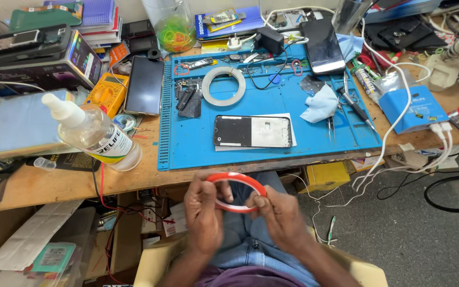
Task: The person wipes the back of a disassembled mobile phone with a cloth, then applies red adhesive tape along the edges of the phone's back cover. They use scissors to trim the tape and later handle a green phone back cover with an attached ribbon cable, using tweezers to adjust the cable.
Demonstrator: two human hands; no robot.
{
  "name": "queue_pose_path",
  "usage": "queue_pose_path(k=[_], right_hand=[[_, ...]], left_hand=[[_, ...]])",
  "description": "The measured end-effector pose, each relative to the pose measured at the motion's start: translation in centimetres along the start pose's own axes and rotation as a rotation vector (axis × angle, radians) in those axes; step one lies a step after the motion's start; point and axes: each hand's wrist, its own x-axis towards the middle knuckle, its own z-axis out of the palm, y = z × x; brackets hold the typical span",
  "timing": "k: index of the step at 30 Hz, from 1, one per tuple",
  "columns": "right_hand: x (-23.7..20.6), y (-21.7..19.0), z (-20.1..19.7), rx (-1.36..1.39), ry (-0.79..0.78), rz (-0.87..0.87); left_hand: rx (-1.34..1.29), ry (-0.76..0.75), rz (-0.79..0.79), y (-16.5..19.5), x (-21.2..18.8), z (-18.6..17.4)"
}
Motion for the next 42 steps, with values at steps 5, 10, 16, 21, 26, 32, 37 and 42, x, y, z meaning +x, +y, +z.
queue_pose_path(k=[5, 10, 16, 21, 26, 32, 37, 42], right_hand=[[-0.7, 0.6, -2.4, -0.193, -0.172, -0.063], [-1.3, -0.2, 3.4, 0.264, 0.146, -0.016], [-1.4, 1.0, -2.2, -0.115, -0.196, -0.031], [-1.7, 0.9, 1.0, 0.112, -0.032, -0.062], [-2.8, 2.2, 5.8, 0.308, 0.179, -0.029], [-2.0, 3.3, -1.3, -0.166, -0.056, -0.312], [-1.4, 0.3, -0.1, -0.093, 0.021, -0.184], [-1.8, 0.0, 5.4, -0.021, -0.02, -0.012]], left_hand=[[0.929, -0.344, -0.051, 1.6, -0.2, -1.2], [-0.206, 0.063, 0.119, -1.0, -1.6, 0.0], [0.505, -0.28, 0.082, 1.5, -1.2, -1.3], [0.314, -0.161, 0.025, 0.8, -1.8, -1.1], [-0.357, 0.146, 0.091, -0.9, -2.9, 0.5], [0.131, -0.198, -0.131, 1.5, -1.8, -1.7], [0.089, -0.084, -0.12, 0.4, -1.8, -1.9], [-0.293, 0.161, 0.027, -0.1, -2.3, -1.2]])
